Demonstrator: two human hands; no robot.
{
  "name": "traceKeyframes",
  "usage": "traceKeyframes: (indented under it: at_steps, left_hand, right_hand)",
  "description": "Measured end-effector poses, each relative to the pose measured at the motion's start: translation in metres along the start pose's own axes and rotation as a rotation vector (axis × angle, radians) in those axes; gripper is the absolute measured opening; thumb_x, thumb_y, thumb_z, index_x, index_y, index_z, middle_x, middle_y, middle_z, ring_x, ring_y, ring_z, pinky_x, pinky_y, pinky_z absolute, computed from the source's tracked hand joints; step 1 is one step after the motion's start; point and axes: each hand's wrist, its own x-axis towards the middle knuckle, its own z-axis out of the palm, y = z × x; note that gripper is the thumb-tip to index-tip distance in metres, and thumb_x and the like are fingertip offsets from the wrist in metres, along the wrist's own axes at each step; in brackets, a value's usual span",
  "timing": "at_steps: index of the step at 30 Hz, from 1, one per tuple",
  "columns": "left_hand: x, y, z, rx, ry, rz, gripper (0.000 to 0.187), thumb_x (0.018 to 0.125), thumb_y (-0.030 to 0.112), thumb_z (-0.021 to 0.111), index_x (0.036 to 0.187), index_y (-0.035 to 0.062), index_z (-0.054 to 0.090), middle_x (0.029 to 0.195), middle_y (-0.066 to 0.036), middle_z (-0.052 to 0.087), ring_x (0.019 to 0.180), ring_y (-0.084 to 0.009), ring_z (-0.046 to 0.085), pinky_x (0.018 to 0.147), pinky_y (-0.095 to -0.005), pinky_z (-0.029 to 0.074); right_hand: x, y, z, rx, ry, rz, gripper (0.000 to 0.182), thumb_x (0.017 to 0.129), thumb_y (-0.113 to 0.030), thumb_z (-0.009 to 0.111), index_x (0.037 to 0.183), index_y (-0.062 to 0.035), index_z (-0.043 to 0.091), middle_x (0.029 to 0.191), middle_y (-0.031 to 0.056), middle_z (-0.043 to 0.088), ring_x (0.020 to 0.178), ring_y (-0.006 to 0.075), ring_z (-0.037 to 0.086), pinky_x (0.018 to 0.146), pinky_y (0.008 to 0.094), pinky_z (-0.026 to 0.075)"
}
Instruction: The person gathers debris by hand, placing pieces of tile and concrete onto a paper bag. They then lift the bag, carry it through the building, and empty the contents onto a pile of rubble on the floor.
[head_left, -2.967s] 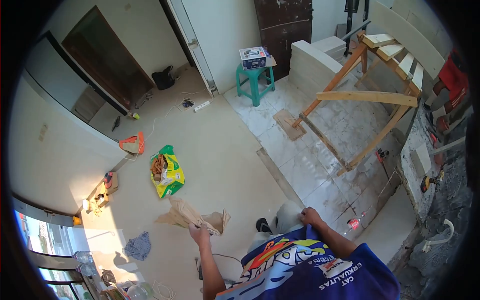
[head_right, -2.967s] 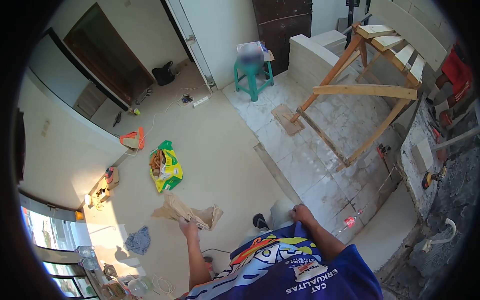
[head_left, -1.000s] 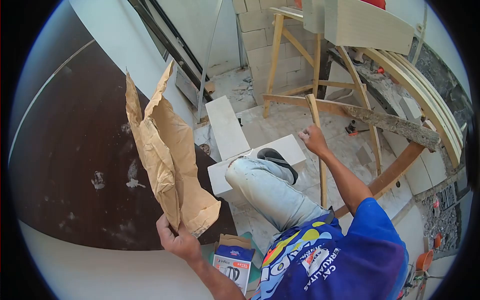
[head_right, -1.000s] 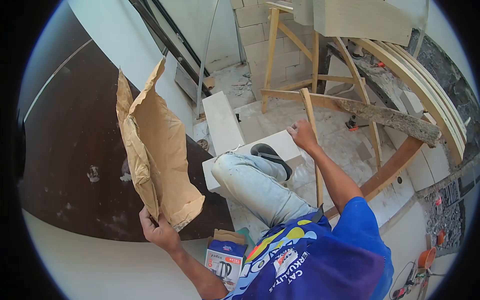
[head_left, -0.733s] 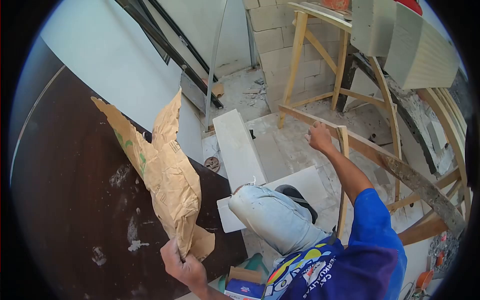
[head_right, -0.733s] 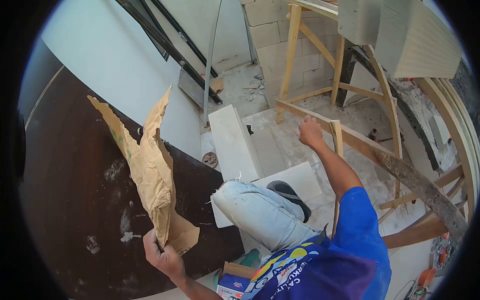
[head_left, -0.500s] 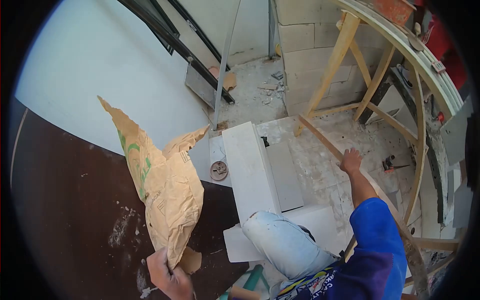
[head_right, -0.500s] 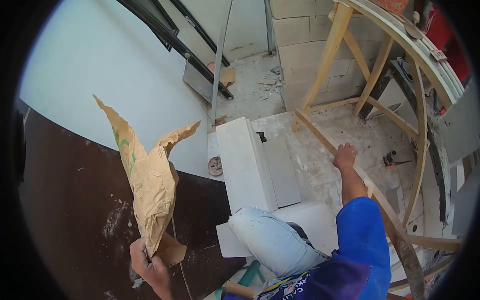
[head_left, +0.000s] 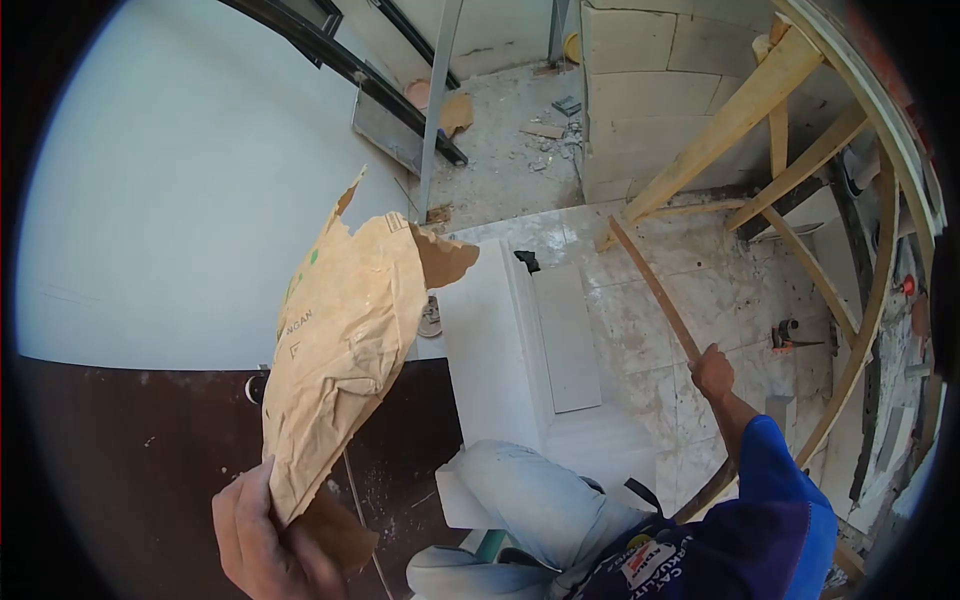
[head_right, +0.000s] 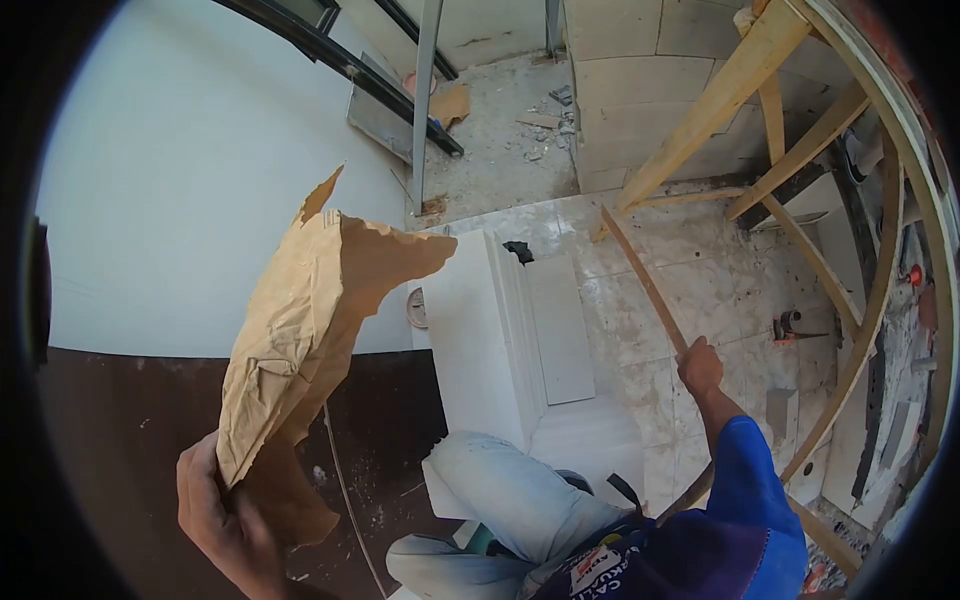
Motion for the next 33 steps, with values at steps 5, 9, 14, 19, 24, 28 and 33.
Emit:
traceKeyframes:
  at_steps: [5,9,14,19,24,28,33]
  left_hand:
    - [0.048,-0.014,0.052,-0.134,0.135,0.13,0.049,0.069,-0.018,0.044,0.111,-0.0051,0.063,0.097,-0.018,0.066,0.088,-0.0309,0.067,0.084,-0.0346,0.052]
    - [0.076,-0.003,0.103,-0.352,0.135,0.088,0.046,0.08,-0.019,0.04,0.118,-0.0068,0.062,0.103,-0.013,0.067,0.097,-0.0196,0.066,0.089,-0.0298,0.05]
    - [0.115,0.033,0.17,-0.637,0.08,-0.094,0.049,0.081,-0.016,0.047,0.128,-0.0038,0.055,0.103,-0.024,0.067,0.095,-0.0331,0.068,0.088,-0.0357,0.051]
    - [0.114,0.061,0.266,-0.705,-0.065,-0.033,0.064,0.078,-0.008,0.059,0.14,0.0007,0.043,0.097,-0.023,0.063,0.093,-0.0382,0.065,0.084,-0.0427,0.051]
    - [0.162,0.116,0.323,-0.844,-0.21,0.11,0.057,0.081,-0.003,0.058,0.136,0.0031,0.045,0.108,-0.024,0.061,0.097,-0.0459,0.063,0.083,-0.0508,0.052]
    - [0.183,0.125,0.355,-0.791,-0.33,0.212,0.049,0.082,-0.002,0.059,0.13,0.0076,0.049,0.105,-0.021,0.056,0.095,-0.0432,0.063,0.078,-0.0517,0.054]
    - [0.212,0.11,0.391,-0.766,-0.3,0.162,0.041,0.085,-0.001,0.056,0.123,0.0146,0.058,0.104,-0.019,0.058,0.094,-0.0433,0.063,0.077,-0.0543,0.052]
  right_hand:
    - [-0.005,-0.005,-0.001,0.004,0.007,0.027,0.05,0.087,-0.034,0.074,0.116,0.0001,0.052,0.11,0.023,0.066,0.103,0.0398,0.067,0.088,0.0483,0.055]
    - [-0.008,-0.003,0.001,-0.026,0.054,0.012,0.048,0.087,-0.034,0.074,0.115,-0.0011,0.054,0.106,0.0209,0.067,0.099,0.0374,0.069,0.084,0.0474,0.056]
    - [-0.009,-0.004,0.01,-0.073,0.128,0.028,0.05,0.085,-0.037,0.076,0.114,-0.0027,0.055,0.105,0.0195,0.067,0.095,0.0346,0.071,0.081,0.0454,0.057]
    - [-0.009,-0.01,0.01,-0.108,0.147,0.086,0.052,0.083,-0.04,0.078,0.113,-0.0034,0.056,0.106,0.0179,0.068,0.094,0.0341,0.071,0.08,0.0448,0.058]
    - [-0.005,-0.019,0.006,-0.159,0.075,0.123,0.056,0.082,-0.043,0.078,0.113,-0.0032,0.055,0.107,0.0188,0.067,0.094,0.0362,0.07,0.081,0.0463,0.057]
    - [-0.005,-0.021,0.006,-0.196,0.06,0.143,0.058,0.082,-0.045,0.077,0.114,-0.0028,0.054,0.107,0.0194,0.067,0.094,0.0375,0.07,0.081,0.0471,0.057]
    - [-0.003,-0.018,0.009,-0.231,0.054,0.153,0.061,0.083,-0.049,0.075,0.116,-0.0029,0.053,0.11,0.0192,0.066,0.094,0.037,0.07,0.081,0.0462,0.057]
